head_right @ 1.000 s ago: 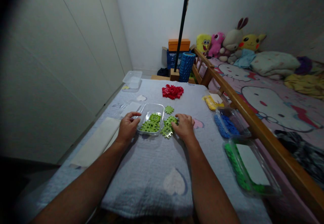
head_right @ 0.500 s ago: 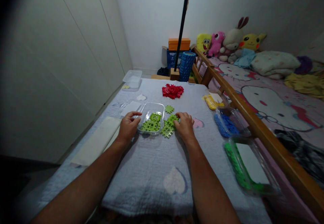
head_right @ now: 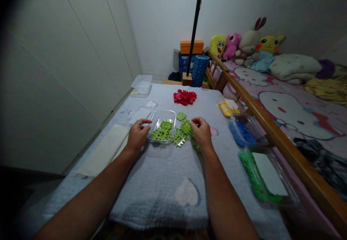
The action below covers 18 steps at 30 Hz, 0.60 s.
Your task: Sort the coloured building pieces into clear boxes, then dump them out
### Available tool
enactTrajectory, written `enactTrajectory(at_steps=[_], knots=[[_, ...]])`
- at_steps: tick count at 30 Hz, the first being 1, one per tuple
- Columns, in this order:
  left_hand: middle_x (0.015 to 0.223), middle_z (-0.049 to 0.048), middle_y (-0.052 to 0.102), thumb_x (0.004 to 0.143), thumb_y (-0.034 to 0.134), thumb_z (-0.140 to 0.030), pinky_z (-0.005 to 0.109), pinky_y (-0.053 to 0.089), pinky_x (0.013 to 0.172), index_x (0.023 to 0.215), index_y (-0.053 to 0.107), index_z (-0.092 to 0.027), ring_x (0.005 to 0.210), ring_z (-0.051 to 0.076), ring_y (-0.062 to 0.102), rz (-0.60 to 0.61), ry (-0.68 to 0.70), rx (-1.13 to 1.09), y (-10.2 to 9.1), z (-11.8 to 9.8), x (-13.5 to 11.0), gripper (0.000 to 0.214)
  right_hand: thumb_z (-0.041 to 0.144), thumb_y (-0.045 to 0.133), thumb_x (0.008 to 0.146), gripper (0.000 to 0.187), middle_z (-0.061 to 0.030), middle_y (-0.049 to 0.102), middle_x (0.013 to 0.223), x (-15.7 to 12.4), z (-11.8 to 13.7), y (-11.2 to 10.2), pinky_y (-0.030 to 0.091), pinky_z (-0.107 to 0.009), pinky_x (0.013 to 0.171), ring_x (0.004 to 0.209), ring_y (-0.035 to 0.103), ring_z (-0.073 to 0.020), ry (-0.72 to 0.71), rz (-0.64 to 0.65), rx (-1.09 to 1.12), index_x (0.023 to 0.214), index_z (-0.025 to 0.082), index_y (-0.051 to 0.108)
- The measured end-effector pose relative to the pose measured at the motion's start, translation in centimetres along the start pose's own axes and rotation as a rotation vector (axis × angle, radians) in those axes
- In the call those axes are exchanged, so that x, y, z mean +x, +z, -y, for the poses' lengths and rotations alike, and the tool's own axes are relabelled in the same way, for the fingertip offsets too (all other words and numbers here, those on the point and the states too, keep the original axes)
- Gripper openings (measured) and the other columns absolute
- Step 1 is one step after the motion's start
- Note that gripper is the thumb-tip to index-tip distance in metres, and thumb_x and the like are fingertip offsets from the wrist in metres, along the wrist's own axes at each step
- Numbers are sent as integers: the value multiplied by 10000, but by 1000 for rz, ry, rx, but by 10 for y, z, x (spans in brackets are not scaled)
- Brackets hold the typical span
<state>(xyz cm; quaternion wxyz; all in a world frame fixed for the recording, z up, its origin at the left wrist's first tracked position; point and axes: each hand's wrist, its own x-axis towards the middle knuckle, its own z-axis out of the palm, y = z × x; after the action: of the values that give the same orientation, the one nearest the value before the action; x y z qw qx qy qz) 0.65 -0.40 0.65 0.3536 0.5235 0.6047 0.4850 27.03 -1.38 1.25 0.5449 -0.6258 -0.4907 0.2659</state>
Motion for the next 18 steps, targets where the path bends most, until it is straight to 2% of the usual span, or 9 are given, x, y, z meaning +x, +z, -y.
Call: enactTrajectory(at_steps=[3,5,9,12,18], knots=[[664,-30,517,740,588,-320,261,347,539,990,721,-172,545,131,434,10,11,-24,0,0,0,319,452,712,749,285,5,647,774,-5,4,6,475,-298,646,666,558,-155,-44,-56,132,887,207,665],[670,-29,521,740,587,-317,265,356,548,990,722,-169,552,134,441,9,11,-19,0,0,0,320,423,697,792,235,4,646,805,-11,9,12,487,-293,656,700,576,-159,-119,-70,155,898,218,656],[684,-23,533,736,582,-308,273,369,563,983,724,-168,563,139,451,14,11,0,0,-2,0,318,257,637,861,31,-5,636,840,-24,19,28,495,-312,748,799,601,-178,-403,-26,15,847,234,652],[691,-21,538,739,584,-310,274,372,567,980,724,-171,566,139,458,19,12,4,0,-2,-1,311,173,582,901,122,-23,649,857,-30,24,40,491,-338,798,855,614,-200,-577,67,-97,829,241,654],[690,-22,536,754,580,-317,270,373,563,981,728,-172,563,135,458,7,18,26,1,-2,-2,308,145,554,958,175,-54,682,946,-32,25,49,479,-366,877,957,636,-231,-652,130,-281,903,245,687]])
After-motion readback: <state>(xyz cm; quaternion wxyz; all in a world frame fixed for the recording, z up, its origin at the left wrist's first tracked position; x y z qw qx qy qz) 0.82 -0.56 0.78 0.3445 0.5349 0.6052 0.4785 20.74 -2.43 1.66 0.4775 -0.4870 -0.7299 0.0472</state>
